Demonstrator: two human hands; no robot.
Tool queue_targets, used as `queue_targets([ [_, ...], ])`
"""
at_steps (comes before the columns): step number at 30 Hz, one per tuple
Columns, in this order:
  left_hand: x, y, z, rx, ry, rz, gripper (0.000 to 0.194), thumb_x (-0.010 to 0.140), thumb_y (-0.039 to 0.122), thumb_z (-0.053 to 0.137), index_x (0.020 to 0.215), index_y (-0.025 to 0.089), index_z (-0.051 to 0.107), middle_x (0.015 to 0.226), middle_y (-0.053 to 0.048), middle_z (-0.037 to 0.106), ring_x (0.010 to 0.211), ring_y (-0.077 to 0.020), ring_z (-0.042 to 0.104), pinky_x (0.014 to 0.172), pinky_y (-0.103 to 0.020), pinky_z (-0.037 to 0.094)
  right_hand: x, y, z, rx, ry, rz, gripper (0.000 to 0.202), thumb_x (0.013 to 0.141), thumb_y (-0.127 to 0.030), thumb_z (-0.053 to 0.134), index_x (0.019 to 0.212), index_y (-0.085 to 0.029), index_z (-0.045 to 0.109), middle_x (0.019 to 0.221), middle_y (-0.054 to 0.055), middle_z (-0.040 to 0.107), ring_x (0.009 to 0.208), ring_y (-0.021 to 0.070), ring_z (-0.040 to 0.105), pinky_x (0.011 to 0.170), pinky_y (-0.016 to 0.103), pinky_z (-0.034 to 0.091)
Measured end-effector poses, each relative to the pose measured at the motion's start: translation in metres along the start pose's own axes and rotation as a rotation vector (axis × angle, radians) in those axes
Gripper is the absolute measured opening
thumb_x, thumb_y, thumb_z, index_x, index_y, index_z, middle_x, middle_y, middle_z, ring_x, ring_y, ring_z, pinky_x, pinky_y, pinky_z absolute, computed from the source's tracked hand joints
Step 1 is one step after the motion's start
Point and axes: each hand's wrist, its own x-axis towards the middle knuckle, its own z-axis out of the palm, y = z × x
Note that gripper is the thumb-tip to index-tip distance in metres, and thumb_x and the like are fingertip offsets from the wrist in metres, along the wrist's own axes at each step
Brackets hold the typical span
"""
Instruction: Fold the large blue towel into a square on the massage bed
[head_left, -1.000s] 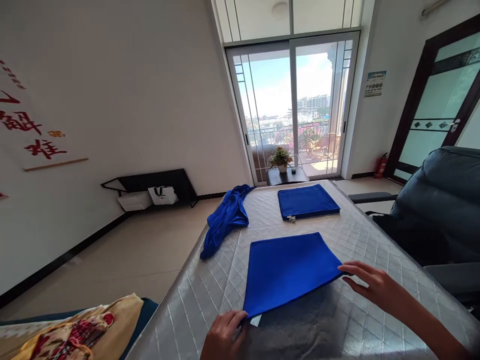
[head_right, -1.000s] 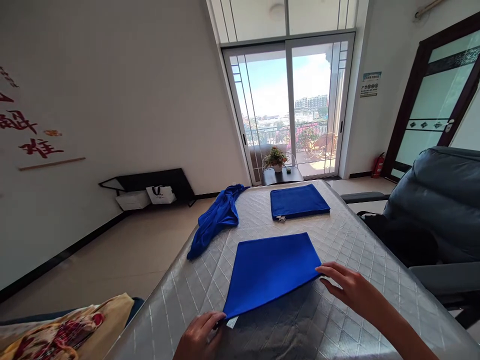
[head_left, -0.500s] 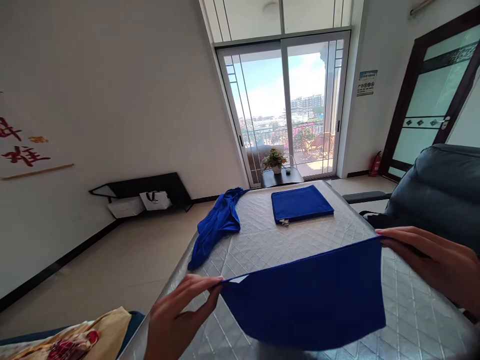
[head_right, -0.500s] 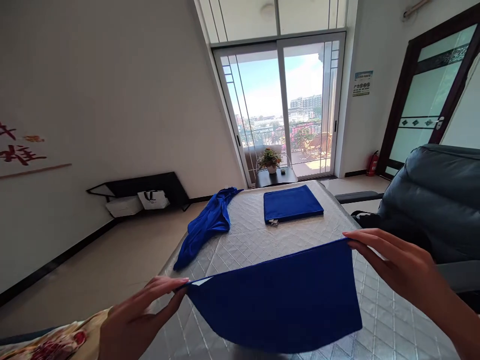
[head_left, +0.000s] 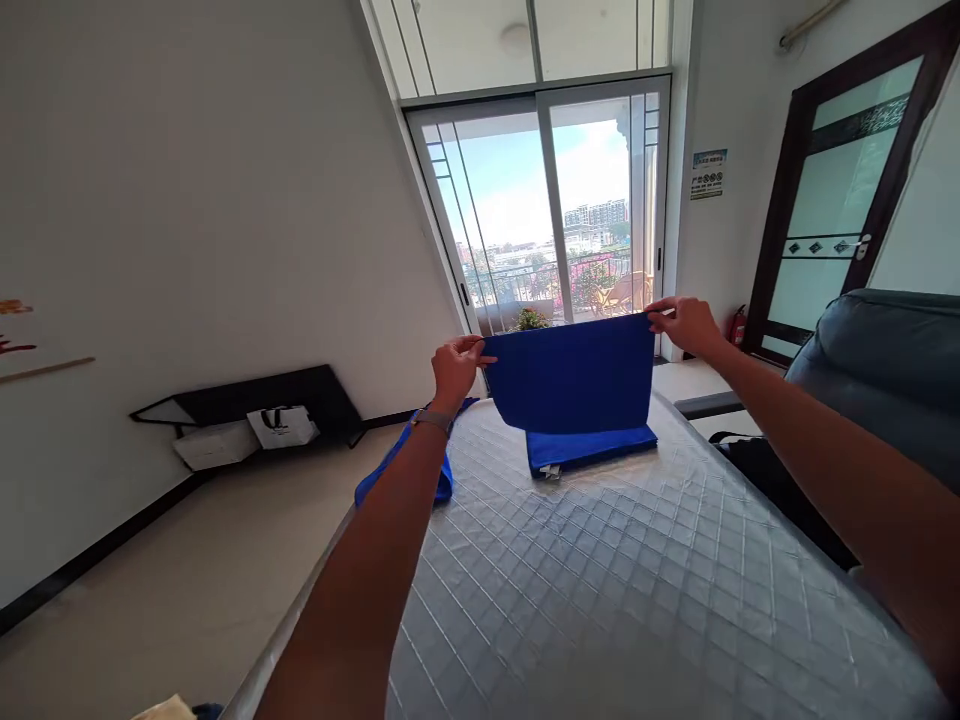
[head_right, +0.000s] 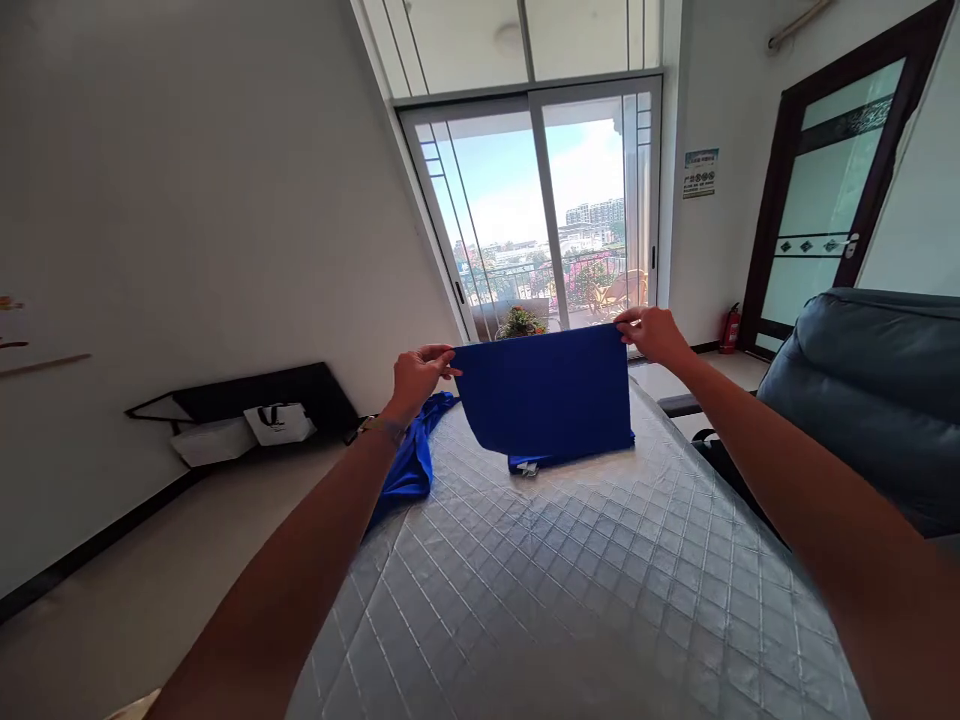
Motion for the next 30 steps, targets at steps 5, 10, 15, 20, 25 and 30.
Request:
queue_targets([
  [5, 0.038, -0.031, 0.047, -0.044, 0.146, 0.066, 0.058, 0.102, 0.046, 0.029, 0.123, 0.000, 0.057, 0.130, -0.014, 0.069, 0.106, -0.0226, 0.073, 0.087, -0.030, 0.056, 0.054, 0.015, 0.026, 0.112, 0.155, 0.037, 0.055, 0.104, -0.041, 0.036, 0.125, 0.001, 0.063, 0.103, 0.011, 0.076, 0.099, 0.0149, 0.073, 0.097, 0.031, 0.047],
  [10, -0.022, -0.124, 0.126, 0.007, 0.069, -0.020, 0.023, 0.095, 0.033, 0.058, 0.108, 0.016, 0.065, 0.105, -0.009, 0.078, 0.098, -0.0210, 0.077, 0.085, -0.031, 0.060, 0.012, 0.094, 0.116, 0.147, 0.181, 0.191, 0.021, 0.092, -0.021, 0.061, 0.107, -0.015, 0.075, 0.094, 0.007, 0.080, 0.091, 0.0223, 0.076, 0.092, 0.035, 0.054],
  [15, -0.112, -0.194, 0.184, 0.076, -0.052, -0.025, 0.011, 0.085, 0.023, 0.062, 0.091, 0.021, 0.070, 0.094, -0.007, 0.078, 0.091, -0.0265, 0.076, 0.086, -0.043, 0.061, -0.079, 0.175, 0.225, 0.188, 0.032, 0.368, 0.021, 0.086, -0.021, 0.059, 0.097, -0.022, 0.076, 0.088, 0.004, 0.080, 0.089, 0.0239, 0.076, 0.087, 0.034, 0.055],
  [20, -0.131, -0.223, 0.186, 0.256, -0.104, 0.098, 0.022, 0.092, 0.024, 0.052, 0.109, 0.023, 0.067, 0.113, -0.009, 0.074, 0.109, -0.0267, 0.071, 0.098, -0.045, 0.056, -0.109, 0.209, 0.261, 0.159, 0.025, 0.323, 0.023, 0.084, -0.022, 0.056, 0.097, -0.023, 0.075, 0.099, 0.005, 0.078, 0.092, 0.0231, 0.074, 0.093, 0.035, 0.052],
  [25, -0.127, -0.230, 0.175, 0.400, -0.121, 0.187, 0.022, 0.095, 0.022, 0.049, 0.112, 0.022, 0.063, 0.115, -0.010, 0.073, 0.111, -0.0264, 0.069, 0.099, -0.043, 0.055, -0.103, 0.208, 0.258, 0.114, -0.007, 0.229, 0.022, 0.085, -0.022, 0.055, 0.099, -0.022, 0.072, 0.097, 0.005, 0.076, 0.086, 0.0208, 0.071, 0.088, 0.033, 0.051],
  [30, -0.133, -0.224, 0.176, 0.471, -0.237, 0.183, 0.021, 0.091, 0.016, 0.052, 0.108, 0.022, 0.064, 0.110, -0.008, 0.073, 0.105, -0.0248, 0.069, 0.095, -0.040, 0.056, -0.108, 0.209, 0.257, 0.007, -0.064, 0.194, 0.020, 0.086, -0.019, 0.053, 0.098, -0.020, 0.070, 0.097, 0.006, 0.072, 0.086, 0.0202, 0.068, 0.083, 0.031, 0.050],
])
